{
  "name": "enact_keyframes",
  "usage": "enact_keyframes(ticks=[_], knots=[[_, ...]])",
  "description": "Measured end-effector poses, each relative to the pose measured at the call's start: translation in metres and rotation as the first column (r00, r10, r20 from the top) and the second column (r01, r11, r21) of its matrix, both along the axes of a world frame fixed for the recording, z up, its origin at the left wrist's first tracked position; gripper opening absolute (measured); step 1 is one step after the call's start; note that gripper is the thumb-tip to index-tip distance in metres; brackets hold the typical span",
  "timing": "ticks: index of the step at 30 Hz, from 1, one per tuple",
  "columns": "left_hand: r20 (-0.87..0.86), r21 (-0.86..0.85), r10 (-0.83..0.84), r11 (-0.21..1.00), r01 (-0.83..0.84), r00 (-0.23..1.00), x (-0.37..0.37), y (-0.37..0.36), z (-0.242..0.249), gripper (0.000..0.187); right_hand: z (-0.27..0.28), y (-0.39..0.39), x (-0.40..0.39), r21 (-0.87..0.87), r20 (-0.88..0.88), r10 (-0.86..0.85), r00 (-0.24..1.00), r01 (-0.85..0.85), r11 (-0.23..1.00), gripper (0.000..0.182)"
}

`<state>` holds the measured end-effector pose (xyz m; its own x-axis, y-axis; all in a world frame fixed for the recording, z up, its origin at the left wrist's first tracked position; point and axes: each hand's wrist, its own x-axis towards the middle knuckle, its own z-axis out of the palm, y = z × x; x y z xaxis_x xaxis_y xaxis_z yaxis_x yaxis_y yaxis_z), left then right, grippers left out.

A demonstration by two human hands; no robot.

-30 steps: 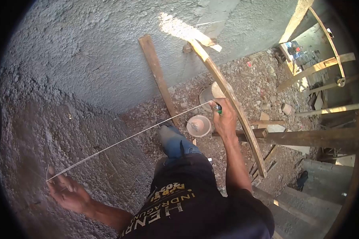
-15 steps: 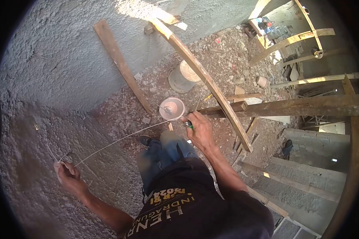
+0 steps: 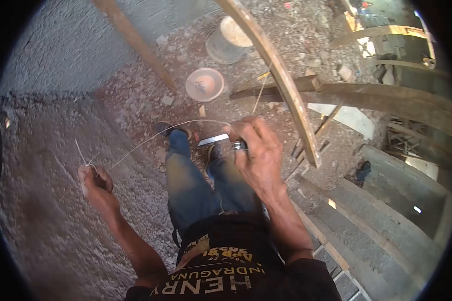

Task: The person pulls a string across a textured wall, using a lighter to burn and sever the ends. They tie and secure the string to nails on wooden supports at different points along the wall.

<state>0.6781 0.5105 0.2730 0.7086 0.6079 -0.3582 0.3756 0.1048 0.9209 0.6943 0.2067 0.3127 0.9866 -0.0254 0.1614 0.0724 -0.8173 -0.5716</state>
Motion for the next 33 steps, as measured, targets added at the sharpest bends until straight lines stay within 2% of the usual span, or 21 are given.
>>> enact_keyframes(ticks=[1, 3, 4, 5, 7, 11, 13, 14, 15, 17, 18, 19, 21, 22, 23, 25, 27, 29, 30, 32, 33], knots=[[0.035, 0.04, -0.016, 0.999, 0.015, 0.999, -0.006, -0.009, 0.002, 0.019, -0.006, -0.008, -0.008, 0.014, 0.052, 0.007, 0.999, -0.008, 1.0, 0.036], [0.01, 0.081, 0.145, 0.986, -0.146, 0.989, -0.02, -0.026, 0.012, 0.018, -0.011, -0.024, -0.026, 0.039, 0.101, 0.011, 0.995, -0.015, 0.999, 0.036], [0.054, 0.12, 0.137, 0.983, -0.143, 0.989, -0.033, -0.028, 0.017, 0.018, -0.009, -0.031, -0.031, 0.051, 0.102, 0.013, 0.995, -0.019, 0.999, 0.036], [0.096, 0.161, 0.121, 0.978, -0.136, 0.988, -0.045, -0.025, 0.024, 0.018, -0.012, -0.034, -0.037, 0.087, 0.138, -0.006, 0.99, -0.006, 0.996, 0.028], [0.203, 0.261, 0.116, 0.951, -0.167, 0.972, -0.065, -0.025, 0.04, 0.018, -0.016, -0.039, -0.052, 0.141, 0.099, -0.094, 0.991, 0.079, 0.987, 0.011], [0.279, 0.43, 0.151, 0.863, -0.264, 0.948, -0.099, -0.016, 0.076, 0.017, -0.019, -0.045, -0.064, 0.122, 0.038, -0.094, 0.995, 0.088, 0.989, 0.01], [0.444, 0.242, 0.19, 0.915, -0.322, 0.876, -0.117, -0.005, 0.09, 0.019, -0.016, -0.043, -0.064, 0.172, 0.073, -0.033, 0.997, 0.02, 0.985, 0.011], [0.489, 0.193, 0.194, 0.927, -0.322, 0.851, -0.127, -0.001, 0.099, 0.02, -0.012, -0.038, -0.065, 0.296, -0.008, -0.041, 0.999, 0.042, 0.954, 0.013], [0.512, 0.222, 0.19, 0.913, -0.343, 0.838, -0.134, 0.004, 0.11, 0.02, -0.009, -0.035, -0.065, 0.333, 0.009, -0.023, 1.0, 0.019, 0.943, 0.013], [0.565, -0.019, 0.219, 0.967, -0.253, 0.796, -0.15, 0.015, 0.128, 0.019, -0.007, -0.03, -0.069, 0.311, 0.106, 0.064, 0.992, -0.094, 0.946, 0.015], [0.61, -0.075, 0.203, 0.977, -0.2, 0.766, -0.158, 0.023, 0.136, 0.017, -0.006, -0.027, -0.069, 0.306, 0.12, 0.075, 0.99, -0.109, 0.946, 0.016], [0.635, -0.053, 0.196, 0.976, -0.211, 0.747, -0.161, 0.03, 0.144, 0.017, -0.004, -0.025, -0.069, 0.329, 0.148, 0.084, 0.985, -0.13, 0.935, 0.016], [0.703, -0.284, 0.257, 0.956, -0.069, 0.663, -0.173, 0.042, 0.16, 0.015, 0.006, -0.023, -0.072, 0.358, 0.071, 0.144, 0.987, -0.16, 0.92, 0.017], [0.728, -0.259, 0.178, 0.966, 0.024, 0.662, -0.176, 0.05, 0.166, 0.014, 0.012, -0.02, -0.073, 0.344, 0.049, 0.13, 0.99, -0.139, 0.929, 0.017], [0.75, -0.247, 0.175, 0.969, 0.025, 0.638, -0.173, 0.054, 0.17, 0.014, 0.014, -0.02, -0.071, 0.35, 0.082, 0.137, 0.987, -0.157, 0.923, 0.017], [0.752, -0.435, 0.305, 0.895, 0.093, 0.584, -0.169, 0.055, 0.19, 0.013, 0.019, -0.019, -0.065, 0.335, 0.155, 0.149, 0.977, -0.194, 0.922, 0.015], [0.8, -0.429, 0.269, 0.881, 0.199, 0.536, -0.166, 0.059, 0.2, 0.013, 0.028, -0.02, -0.061, 0.343, 0.176, 0.176, 0.968, -0.228, 0.911, 0.013], [0.825, -0.415, 0.24, 0.872, 0.261, 0.511, -0.166, 0.062, 0.202, 0.014, 0.03, -0.019, -0.058, 0.304, 0.305, 0.216, 0.928, -0.31, 0.901, 0.015], [0.839, -0.413, 0.247, 0.869, 0.273, 0.484, -0.165, 0.059, 0.207, 0.014, 0.035, -0.02, -0.056, 0.382, 0.156, 0.234, 0.96, -0.277, 0.882, 0.016], [0.791, -0.495, 0.367, 0.855, 0.158, 0.489, -0.155, 0.051, 0.222, 0.018, 0.043, -0.014, -0.048, 0.344, 0.228, 0.242, 0.943, -0.31, 0.886, 0.017], [0.804, -0.492, 0.368, 0.852, 0.177, 0.466, -0.153, 0.048, 0.228, 0.018, 0.052, -0.013, -0.046, 0.317, 0.263, 0.254, 0.931, -0.332, 0.888, 0.017]])
